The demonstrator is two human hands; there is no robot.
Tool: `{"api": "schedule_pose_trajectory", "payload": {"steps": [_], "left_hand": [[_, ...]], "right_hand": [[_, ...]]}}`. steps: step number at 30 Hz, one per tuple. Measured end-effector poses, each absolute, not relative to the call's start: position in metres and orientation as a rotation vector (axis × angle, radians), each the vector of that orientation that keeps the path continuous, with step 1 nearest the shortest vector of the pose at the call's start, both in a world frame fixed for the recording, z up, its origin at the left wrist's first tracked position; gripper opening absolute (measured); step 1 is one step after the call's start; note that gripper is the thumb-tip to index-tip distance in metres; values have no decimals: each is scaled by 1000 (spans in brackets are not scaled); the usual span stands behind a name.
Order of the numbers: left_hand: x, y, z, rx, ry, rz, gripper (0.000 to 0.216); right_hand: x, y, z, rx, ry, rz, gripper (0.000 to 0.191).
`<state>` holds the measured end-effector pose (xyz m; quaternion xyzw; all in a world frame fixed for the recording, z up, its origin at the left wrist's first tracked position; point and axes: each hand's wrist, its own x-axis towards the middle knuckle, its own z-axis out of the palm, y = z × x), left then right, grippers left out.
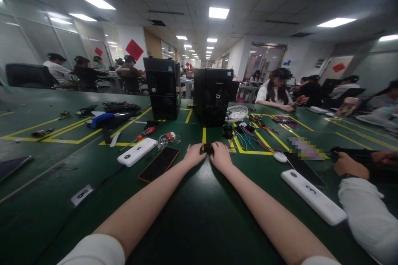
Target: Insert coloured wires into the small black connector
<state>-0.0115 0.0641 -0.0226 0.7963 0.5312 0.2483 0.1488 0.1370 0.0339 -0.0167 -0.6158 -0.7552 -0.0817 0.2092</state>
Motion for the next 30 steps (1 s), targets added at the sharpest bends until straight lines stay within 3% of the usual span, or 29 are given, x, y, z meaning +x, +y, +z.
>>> {"api": "schedule_pose_trajectory", "payload": {"steps": [11,24,30], "left_hand": [[-9,63,-20,2301,1565,672,46],[-10,64,-22,2304,1549,683,42],[-12,63,-21,2320,1546,672,43]], "right_hand": [[144,38,-21,-1737,-2072,-113,42],[142,28,-26,-1681,-2051,-242,50],[142,32,-20,-1668,-2057,-294,37]]}}
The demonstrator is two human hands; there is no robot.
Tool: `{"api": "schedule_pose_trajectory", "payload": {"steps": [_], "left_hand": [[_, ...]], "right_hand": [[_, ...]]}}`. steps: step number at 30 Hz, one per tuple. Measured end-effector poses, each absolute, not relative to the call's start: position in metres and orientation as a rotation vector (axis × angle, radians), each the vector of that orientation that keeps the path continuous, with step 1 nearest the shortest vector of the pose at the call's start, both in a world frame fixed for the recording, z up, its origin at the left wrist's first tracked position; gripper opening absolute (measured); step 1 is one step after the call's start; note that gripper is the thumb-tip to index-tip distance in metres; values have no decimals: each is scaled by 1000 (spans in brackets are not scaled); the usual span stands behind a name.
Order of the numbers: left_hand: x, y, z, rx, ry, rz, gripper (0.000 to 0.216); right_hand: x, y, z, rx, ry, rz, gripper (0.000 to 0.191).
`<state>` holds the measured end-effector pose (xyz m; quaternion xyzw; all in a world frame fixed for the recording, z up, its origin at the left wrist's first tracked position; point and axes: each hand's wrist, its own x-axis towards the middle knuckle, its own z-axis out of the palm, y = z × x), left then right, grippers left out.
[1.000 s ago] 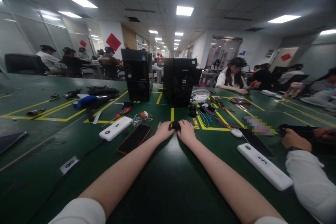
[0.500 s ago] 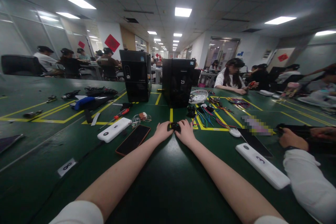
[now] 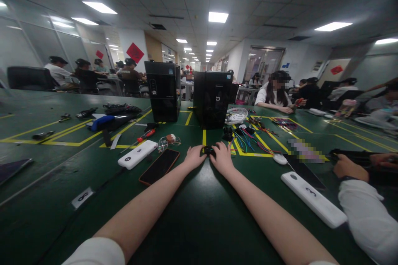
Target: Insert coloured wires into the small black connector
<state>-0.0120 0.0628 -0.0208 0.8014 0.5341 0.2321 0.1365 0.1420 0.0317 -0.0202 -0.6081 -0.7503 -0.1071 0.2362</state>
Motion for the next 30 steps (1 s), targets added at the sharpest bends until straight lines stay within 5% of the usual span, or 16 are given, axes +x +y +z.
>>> {"api": "schedule_pose_trajectory", "payload": {"steps": [30], "left_hand": [[-11,66,-22,2298,1483,707,39]], "right_hand": [[142,45,-19,-1406,-2140,-289,14]]}}
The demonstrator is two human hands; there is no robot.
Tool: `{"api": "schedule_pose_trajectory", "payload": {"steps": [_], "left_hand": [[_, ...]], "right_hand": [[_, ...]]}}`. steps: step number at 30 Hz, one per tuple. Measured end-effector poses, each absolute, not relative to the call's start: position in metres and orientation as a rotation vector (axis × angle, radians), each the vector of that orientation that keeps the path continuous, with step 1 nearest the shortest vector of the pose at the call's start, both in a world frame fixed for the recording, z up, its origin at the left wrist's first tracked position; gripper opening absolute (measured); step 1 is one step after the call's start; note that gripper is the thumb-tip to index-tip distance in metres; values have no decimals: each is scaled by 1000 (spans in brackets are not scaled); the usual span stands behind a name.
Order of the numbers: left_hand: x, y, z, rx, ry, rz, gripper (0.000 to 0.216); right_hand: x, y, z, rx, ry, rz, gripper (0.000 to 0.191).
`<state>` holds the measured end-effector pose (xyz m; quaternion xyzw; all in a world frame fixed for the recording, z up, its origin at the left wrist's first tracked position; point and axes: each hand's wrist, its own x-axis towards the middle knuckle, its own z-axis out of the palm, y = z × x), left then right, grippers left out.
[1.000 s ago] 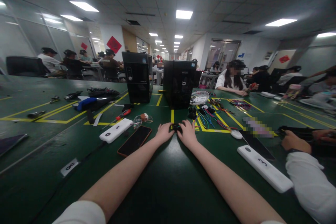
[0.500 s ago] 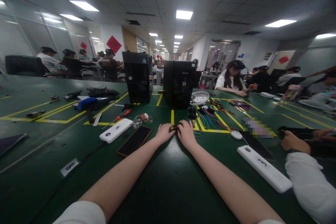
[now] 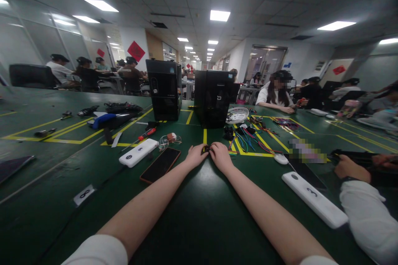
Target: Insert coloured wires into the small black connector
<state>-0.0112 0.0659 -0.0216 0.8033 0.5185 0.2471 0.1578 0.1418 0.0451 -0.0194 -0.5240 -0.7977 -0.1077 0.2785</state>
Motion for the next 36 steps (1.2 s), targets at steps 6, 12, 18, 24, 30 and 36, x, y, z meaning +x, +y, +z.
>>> {"api": "schedule_pose_trajectory", "payload": {"steps": [6,12,18,24,30,36], "left_hand": [[-10,69,-21,2303,1510,680,38],[-8,70,-22,2327,1537,662,37],[-8,68,-20,2346,1535,649,35],[-9,67,-21,2321,1513,698,35],[-11,70,-24,2290,1517,730,37],[-12,73,-25,2279,1501,797,33]], "right_hand": [[141,50,-19,-1336,-2161,-305,12],[140,52,-23,-1344,-2145,-348,13],[142,54,-24,-1357,-2068,-332,15],[144,51,-21,-1369,-2030,-327,13],[151,45,-17,-1398,-2107,-301,12],[152,43,-18,-1274,-2362,-176,3]]}}
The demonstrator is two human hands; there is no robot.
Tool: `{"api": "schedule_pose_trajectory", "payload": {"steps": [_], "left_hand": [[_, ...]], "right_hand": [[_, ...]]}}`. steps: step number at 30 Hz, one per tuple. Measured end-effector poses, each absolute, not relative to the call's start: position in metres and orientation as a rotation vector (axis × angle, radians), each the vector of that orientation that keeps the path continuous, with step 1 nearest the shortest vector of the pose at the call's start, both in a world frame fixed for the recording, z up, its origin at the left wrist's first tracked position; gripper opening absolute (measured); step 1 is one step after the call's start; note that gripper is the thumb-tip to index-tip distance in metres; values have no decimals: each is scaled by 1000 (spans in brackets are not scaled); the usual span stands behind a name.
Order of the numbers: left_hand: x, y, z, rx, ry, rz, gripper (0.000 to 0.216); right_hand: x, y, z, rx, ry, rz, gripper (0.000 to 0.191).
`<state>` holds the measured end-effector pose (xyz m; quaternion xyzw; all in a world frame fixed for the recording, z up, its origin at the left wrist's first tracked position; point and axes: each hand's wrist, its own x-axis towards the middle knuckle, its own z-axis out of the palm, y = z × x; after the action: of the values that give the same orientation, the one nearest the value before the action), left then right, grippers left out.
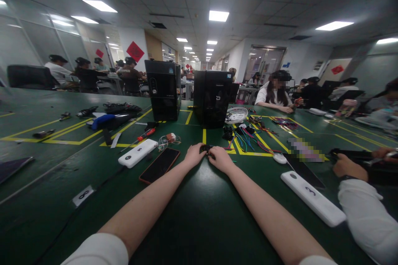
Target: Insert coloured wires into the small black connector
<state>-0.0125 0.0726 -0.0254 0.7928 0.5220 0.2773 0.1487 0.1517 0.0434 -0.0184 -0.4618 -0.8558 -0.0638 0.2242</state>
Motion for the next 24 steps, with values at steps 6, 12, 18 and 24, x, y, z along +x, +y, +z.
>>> {"api": "schedule_pose_trajectory", "payload": {"steps": [6,12,18,24], "left_hand": [[-12,72,-24,2315,1498,761,35],[-12,71,-24,2345,1497,746,36],[-11,70,-22,2330,1547,689,36],[-8,69,-20,2376,1550,677,34]], "right_hand": [[151,43,-17,-1345,-2181,-226,12],[159,52,-23,-1483,-2026,-244,17],[159,54,-21,-1509,-2076,-326,13],[158,61,-23,-1502,-2135,-397,13]]}}
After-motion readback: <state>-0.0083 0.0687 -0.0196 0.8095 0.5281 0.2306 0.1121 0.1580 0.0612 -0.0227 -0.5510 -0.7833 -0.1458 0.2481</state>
